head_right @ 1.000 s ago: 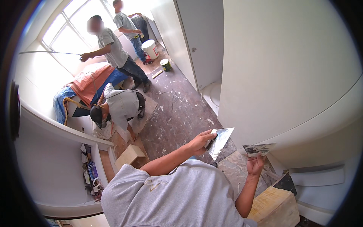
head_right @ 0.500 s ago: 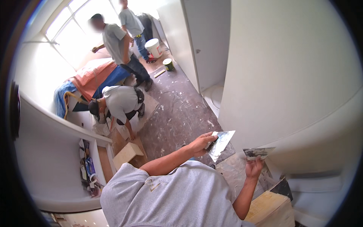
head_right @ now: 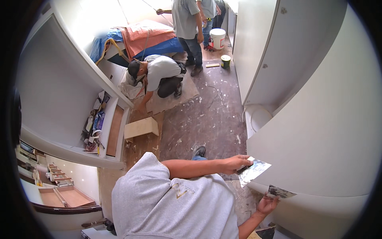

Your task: Applying putty or filler to the seams and gaps of a built-in cabinet or wall unit using a putty knife.

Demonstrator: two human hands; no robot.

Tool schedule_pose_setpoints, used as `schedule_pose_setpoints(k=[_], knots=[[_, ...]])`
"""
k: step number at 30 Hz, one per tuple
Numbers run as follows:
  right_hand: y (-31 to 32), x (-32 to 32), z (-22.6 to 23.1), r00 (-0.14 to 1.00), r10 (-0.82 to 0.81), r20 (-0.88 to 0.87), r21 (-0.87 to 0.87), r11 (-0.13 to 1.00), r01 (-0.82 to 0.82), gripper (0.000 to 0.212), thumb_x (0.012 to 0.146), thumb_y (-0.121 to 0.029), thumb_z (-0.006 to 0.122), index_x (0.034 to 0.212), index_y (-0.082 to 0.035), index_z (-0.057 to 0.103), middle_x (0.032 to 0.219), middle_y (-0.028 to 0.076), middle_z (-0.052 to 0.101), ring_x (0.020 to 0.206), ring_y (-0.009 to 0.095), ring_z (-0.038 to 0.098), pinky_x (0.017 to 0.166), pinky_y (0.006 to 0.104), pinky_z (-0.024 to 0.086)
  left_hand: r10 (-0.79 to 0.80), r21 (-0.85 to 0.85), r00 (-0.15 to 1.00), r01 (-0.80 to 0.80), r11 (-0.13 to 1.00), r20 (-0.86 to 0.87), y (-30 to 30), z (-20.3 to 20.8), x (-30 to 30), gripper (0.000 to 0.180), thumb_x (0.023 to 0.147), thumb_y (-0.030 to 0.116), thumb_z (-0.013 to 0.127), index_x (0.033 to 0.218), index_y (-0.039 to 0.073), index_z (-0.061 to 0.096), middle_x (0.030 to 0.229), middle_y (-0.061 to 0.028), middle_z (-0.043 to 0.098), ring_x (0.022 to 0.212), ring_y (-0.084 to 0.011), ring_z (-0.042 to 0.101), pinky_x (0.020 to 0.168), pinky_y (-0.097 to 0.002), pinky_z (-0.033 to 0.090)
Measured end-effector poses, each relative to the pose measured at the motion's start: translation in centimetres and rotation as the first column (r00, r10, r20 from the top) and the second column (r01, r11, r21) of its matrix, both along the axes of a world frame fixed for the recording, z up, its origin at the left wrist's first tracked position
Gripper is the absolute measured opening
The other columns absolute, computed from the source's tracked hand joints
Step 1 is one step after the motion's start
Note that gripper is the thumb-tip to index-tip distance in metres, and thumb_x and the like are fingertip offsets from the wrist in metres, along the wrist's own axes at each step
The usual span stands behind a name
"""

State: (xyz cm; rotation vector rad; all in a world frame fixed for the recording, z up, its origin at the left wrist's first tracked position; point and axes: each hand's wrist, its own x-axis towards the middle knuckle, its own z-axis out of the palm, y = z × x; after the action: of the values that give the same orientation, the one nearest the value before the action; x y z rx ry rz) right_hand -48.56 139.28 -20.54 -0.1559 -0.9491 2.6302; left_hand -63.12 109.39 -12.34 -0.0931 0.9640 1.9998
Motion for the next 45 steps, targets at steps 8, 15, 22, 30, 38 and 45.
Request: schedule_pose_setpoints(k=[8,15,22,30,38,45], knots=[[2.8,2.6,-4.5,0.999,0.029,-0.041,-0.077,0.997,-0.033,0.028,0.101,-0.019,0.063,0.128,-0.013,0.066,0.127,0.007,0.07,0.111,0.021,0.067,0.094,0.0486,0.055,0.029,-0.048,0.999,-0.028,0.998,0.027,1.1,-0.7,0.3,0.036,0.103,0.015,0.06,0.136,0.001,0.056,0.122,-0.0078,0.067,0.108,-0.0155,0.066,0.087,-0.0321,0.058],[-0.7,1.0,-0.6,0.996,-0.081,0.042,-0.07,0.994,0.084,0.04,0.097,-0.014,0.067,0.137,-0.02,0.059,0.129,0.005,0.068,0.111,0.025,0.069,0.084,0.0491,0.061,0.075,0.045,0.993,-0.079,0.996,0.095,0.2,1.1,-0.2,0.032,0.106,0.017,0.056,0.135,0.002,0.051,0.119,-0.0086,0.067,0.101,-0.0181,0.07,0.085,-0.0343,0.061],[-0.9,3.9,0.9,0.977,-0.178,0.116,-0.115,0.975,0.191,0.045,0.097,-0.015,0.07,0.139,-0.02,0.056,0.128,0.003,0.068,0.11,0.024,0.068,0.081,0.0467,0.061,0.009,-0.03,0.989,-0.005,1.0,0.145,1.2,2.0,-0.2,0.027,0.106,0.017,0.055,0.13,0.005,0.051,0.115,-0.0073,0.067,0.097,-0.016,0.07,0.082,-0.0347,0.062],[-1.2,5.7,-1.4,0.978,-0.156,0.136,-0.225,0.957,0.183,0.034,0.095,-0.008,0.062,0.128,-0.015,0.063,0.119,0.004,0.07,0.108,0.021,0.067,0.091,0.0489,0.058,-0.054,-0.054,0.996,0.058,0.997,0.073,1.5,3.2,-0.3,0.029,0.105,0.014,0.05,0.132,0.005,0.054,0.12,-0.0098,0.065,0.107,-0.0215,0.068,0.09,-0.0401,0.06],[-5.4,-2.1,8.7,0.997,-0.057,0.048,-0.118,0.991,0.062,0.038,0.1,-0.014,0.064,0.137,-0.015,0.055,0.118,0.004,0.072,0.107,0.024,0.07,0.082,0.0424,0.059,-0.129,0.03,0.989,0.127,0.991,0.075,1.2,3.7,-0.6,0.029,0.108,0.014,0.048,0.132,0.0,0.052,0.118,-0.0131,0.068,0.105,-0.0224,0.071,0.088,-0.0405,0.063],[-5.3,-2.9,7.6,0.996,-0.006,0.084,-0.108,0.994,0.015,0.037,0.1,-0.013,0.062,0.136,-0.009,0.054,0.116,0.008,0.071,0.099,0.023,0.073,0.07,0.0378,0.059,-0.155,-0.019,0.975,0.16,0.987,0.16,2.1,3.9,0.3,0.032,0.108,0.017,0.05,0.135,-0.001,0.052,0.116,-0.0132,0.07,0.095,-0.0217,0.073,0.082,-0.0395,0.064]])
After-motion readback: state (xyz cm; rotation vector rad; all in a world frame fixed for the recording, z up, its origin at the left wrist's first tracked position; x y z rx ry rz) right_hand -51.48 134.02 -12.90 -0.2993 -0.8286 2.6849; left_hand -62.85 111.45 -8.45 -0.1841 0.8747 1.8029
